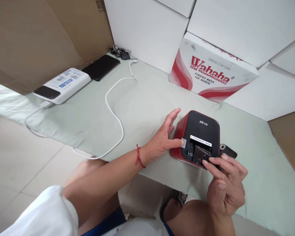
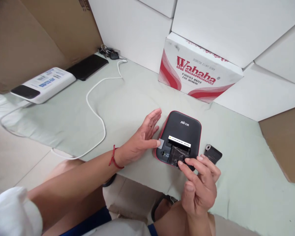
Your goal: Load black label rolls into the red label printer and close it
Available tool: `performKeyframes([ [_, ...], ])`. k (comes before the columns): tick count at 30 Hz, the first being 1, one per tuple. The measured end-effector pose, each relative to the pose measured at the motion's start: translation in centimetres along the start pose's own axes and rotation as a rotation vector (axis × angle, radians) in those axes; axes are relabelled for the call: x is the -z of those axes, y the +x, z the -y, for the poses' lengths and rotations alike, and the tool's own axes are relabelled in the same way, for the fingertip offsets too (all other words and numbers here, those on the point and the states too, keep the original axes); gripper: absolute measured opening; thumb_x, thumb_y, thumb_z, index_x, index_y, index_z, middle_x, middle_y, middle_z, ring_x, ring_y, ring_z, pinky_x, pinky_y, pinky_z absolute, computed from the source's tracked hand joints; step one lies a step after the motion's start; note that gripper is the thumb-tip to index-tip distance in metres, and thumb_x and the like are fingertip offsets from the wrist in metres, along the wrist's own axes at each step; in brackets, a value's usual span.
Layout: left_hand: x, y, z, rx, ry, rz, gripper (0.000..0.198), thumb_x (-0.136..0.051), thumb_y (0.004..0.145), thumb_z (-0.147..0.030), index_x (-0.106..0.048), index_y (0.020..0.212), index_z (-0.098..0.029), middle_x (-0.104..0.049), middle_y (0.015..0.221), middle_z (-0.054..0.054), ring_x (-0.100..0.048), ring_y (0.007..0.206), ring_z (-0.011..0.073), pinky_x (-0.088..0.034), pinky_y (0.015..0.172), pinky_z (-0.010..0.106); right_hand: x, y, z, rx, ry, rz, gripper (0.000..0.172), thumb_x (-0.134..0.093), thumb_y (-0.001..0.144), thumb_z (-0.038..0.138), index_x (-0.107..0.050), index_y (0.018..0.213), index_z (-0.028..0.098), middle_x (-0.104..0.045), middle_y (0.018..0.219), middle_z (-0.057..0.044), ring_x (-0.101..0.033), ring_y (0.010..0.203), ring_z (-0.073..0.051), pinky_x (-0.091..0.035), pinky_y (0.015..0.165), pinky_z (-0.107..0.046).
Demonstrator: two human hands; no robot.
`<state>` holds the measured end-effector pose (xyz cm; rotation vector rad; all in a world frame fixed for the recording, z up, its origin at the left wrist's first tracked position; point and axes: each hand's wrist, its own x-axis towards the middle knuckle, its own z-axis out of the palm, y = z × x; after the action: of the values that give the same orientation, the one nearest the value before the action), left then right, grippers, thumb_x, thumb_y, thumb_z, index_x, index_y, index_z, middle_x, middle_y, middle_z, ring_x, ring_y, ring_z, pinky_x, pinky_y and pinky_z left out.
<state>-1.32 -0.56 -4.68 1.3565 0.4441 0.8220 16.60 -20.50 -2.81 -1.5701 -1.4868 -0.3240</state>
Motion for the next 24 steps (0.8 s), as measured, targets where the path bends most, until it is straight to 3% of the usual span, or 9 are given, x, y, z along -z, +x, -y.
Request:
performKeyframes([
  [4, -0.1, 0.0, 0.7, 0.082, -0.037, 0.012, 0.113, -0.088, 0.093, -0.035, -0.026, 0.187, -0.044, -0.017, 0.204, 0.012, -0.015, 0.191, 0.0374, -0.037, 0.147, 0.068, -0.1, -0.4, 0.4, 0.032, -0.068, -0.035, 0.044, -0.055, 0.117, 0.034, -0.088, 0.145, 0.043, -0.075, 0.105, -0.01, -0.065, 0.12, -0.037, -0.054, 0.097, -0.06],
  [7, -0.4, 0.2, 1.0, 0.142, -0.11, -0.005, 0.115, -0.086, 0.09, -0.027, -0.025, 0.186, -0.045, -0.016, 0.204, 0.012, -0.013, 0.191, 0.0361, -0.04, 0.145, 0.066, -0.1, -0.5, 0.4, 0.028, -0.077, -0.042, 0.043, -0.057, 0.115, 0.03, -0.089, 0.142, 0.042, -0.076, 0.107, -0.01, -0.066, 0.117, -0.036, -0.054, 0.095, -0.058],
  [13, -1.4, 0.3, 0.2, 0.21, -0.35, -0.015, 0.117, -0.085, 0.08, -0.022, -0.033, 0.183, -0.044, -0.013, 0.205, 0.003, 0.0, 0.193, 0.0307, -0.016, 0.155, 0.057, 0.0, 0.2, 0.2, 0.095, -0.078, -0.02, 0.036, -0.062, 0.111, 0.023, -0.091, 0.131, 0.033, -0.086, 0.114, -0.008, -0.074, 0.115, -0.034, -0.057, 0.097, -0.056],
  [16, -1.8, 0.2, 0.3, 0.218, -0.455, -0.034, 0.106, -0.089, 0.079, -0.028, -0.045, 0.175, -0.036, -0.028, 0.2, 0.008, -0.015, 0.19, 0.0347, -0.015, 0.155, 0.055, 0.7, 1.8, 0.3, 0.107, 0.041, 0.057, 0.032, -0.061, 0.111, 0.015, -0.089, 0.122, 0.028, -0.087, 0.11, -0.006, -0.077, 0.106, -0.029, -0.059, 0.097, -0.051],
  [19, -2.2, 0.1, 0.6, 0.24, -0.504, -0.061, 0.094, -0.093, 0.077, -0.033, -0.056, 0.163, -0.03, -0.047, 0.189, 0.013, -0.034, 0.182, 0.04, -0.023, 0.152, 0.059, 1.8, 4.5, 0.6, -0.07, 0.145, 0.161, 0.028, -0.061, 0.115, 0.017, -0.086, 0.106, 0.028, -0.087, 0.105, -0.003, -0.078, 0.099, -0.023, -0.06, 0.093, -0.043],
  [21, -2.3, 0.1, 0.5, 0.26, -0.521, -0.081, 0.089, -0.094, 0.075, -0.031, -0.059, 0.157, -0.029, -0.053, 0.184, 0.013, -0.039, 0.179, 0.0405, -0.028, 0.15, 0.059, 2.3, 7.0, 0.8, -0.2, 0.109, 0.246, 0.024, -0.066, 0.116, 0.027, -0.085, 0.102, 0.029, -0.088, 0.104, -0.001, -0.08, 0.095, -0.021, -0.061, 0.087, -0.037],
  [24, -2.6, 0.2, -0.1, 0.282, -0.538, -0.109, 0.086, -0.094, 0.073, -0.029, -0.061, 0.153, -0.028, -0.056, 0.182, 0.013, -0.044, 0.175, 0.0393, -0.034, 0.147, 0.057, 1.8, 11.5, 1.0, -0.239, -0.081, 0.458, 0.022, -0.068, 0.115, 0.038, -0.087, 0.109, 0.029, -0.09, 0.108, -0.002, -0.083, 0.094, -0.022, -0.062, 0.085, -0.035],
])
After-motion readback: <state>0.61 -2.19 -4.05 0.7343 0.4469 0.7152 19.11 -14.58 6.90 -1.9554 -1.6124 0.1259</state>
